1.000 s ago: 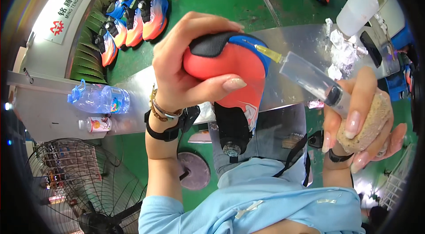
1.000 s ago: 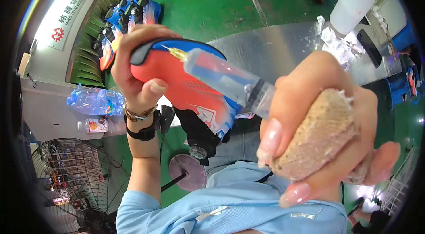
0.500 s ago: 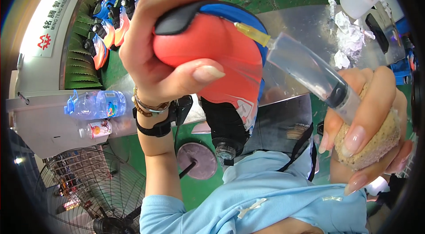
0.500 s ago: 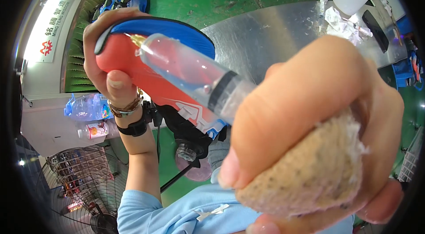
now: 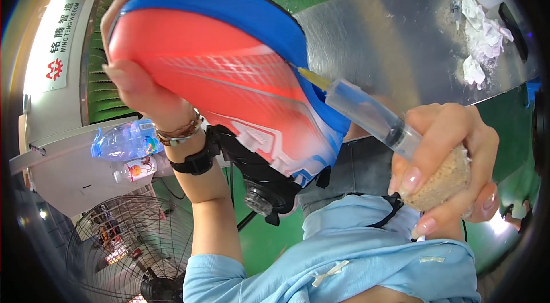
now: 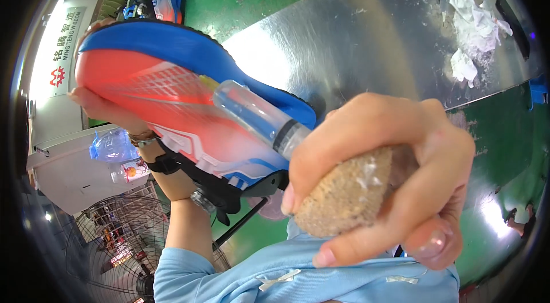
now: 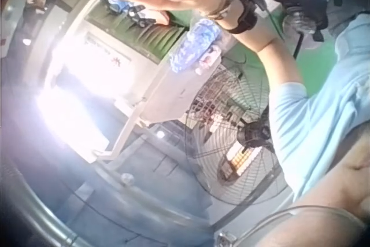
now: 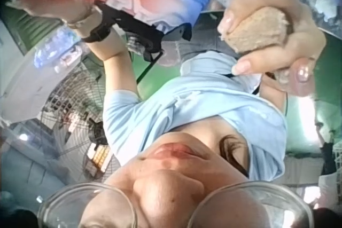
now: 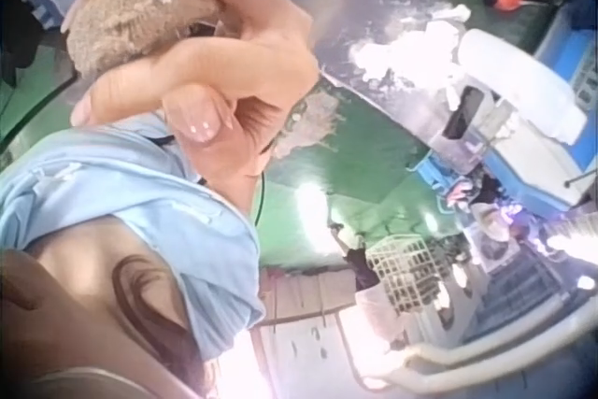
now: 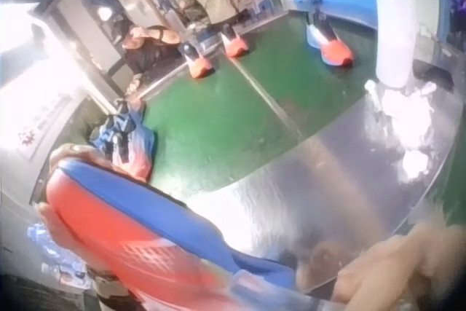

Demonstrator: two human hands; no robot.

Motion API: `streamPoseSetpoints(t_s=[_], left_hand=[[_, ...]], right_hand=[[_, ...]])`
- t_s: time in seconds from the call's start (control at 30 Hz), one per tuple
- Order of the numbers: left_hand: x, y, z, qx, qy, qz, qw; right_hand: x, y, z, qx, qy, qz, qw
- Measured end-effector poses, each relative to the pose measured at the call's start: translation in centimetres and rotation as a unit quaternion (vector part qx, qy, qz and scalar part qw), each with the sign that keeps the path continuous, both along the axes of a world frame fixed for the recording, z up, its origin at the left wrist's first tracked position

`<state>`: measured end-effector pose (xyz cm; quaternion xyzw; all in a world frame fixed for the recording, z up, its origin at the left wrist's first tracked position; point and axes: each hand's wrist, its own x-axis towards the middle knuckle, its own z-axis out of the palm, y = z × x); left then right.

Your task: Applying adhesive to shoe components using a syringe and finishing the bond with a sponge.

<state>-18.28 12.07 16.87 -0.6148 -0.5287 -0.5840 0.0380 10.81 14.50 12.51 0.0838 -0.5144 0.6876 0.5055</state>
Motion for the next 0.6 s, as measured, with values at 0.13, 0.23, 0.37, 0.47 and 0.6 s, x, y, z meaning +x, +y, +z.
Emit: streamPoseSetpoints(t_s=[0.13,0.23,0.37,0.47,0.6], left_hand=[[-4.1,-0.4,-1.0,0.019,-0.025,0.09,0.995],[-5.6,0.6,-1.1,0.052,-0.014,0.087,0.995],[-4.6,1.0,-1.5,0.042,0.014,0.234,0.971],[-6.3,0.7,-2.1,-0.004,-0.042,0.184,0.982],[-8.1,-0.3,-2.9,-0.065,-0.119,0.12,0.983]], right_hand=[[-0.8,-1.2,-1.3,-0.059,-0.032,-0.03,0.997],[-0.7,-1.4,-1.7,-0.048,-0.088,-0.048,0.994],[-0.5,-1.9,-2.7,-0.065,-0.141,-0.039,0.987],[-0.3,-2.2,-3.4,-0.071,-0.143,-0.037,0.986],[0.8,-2.6,-3.7,-0.075,-0.17,-0.022,0.982]])
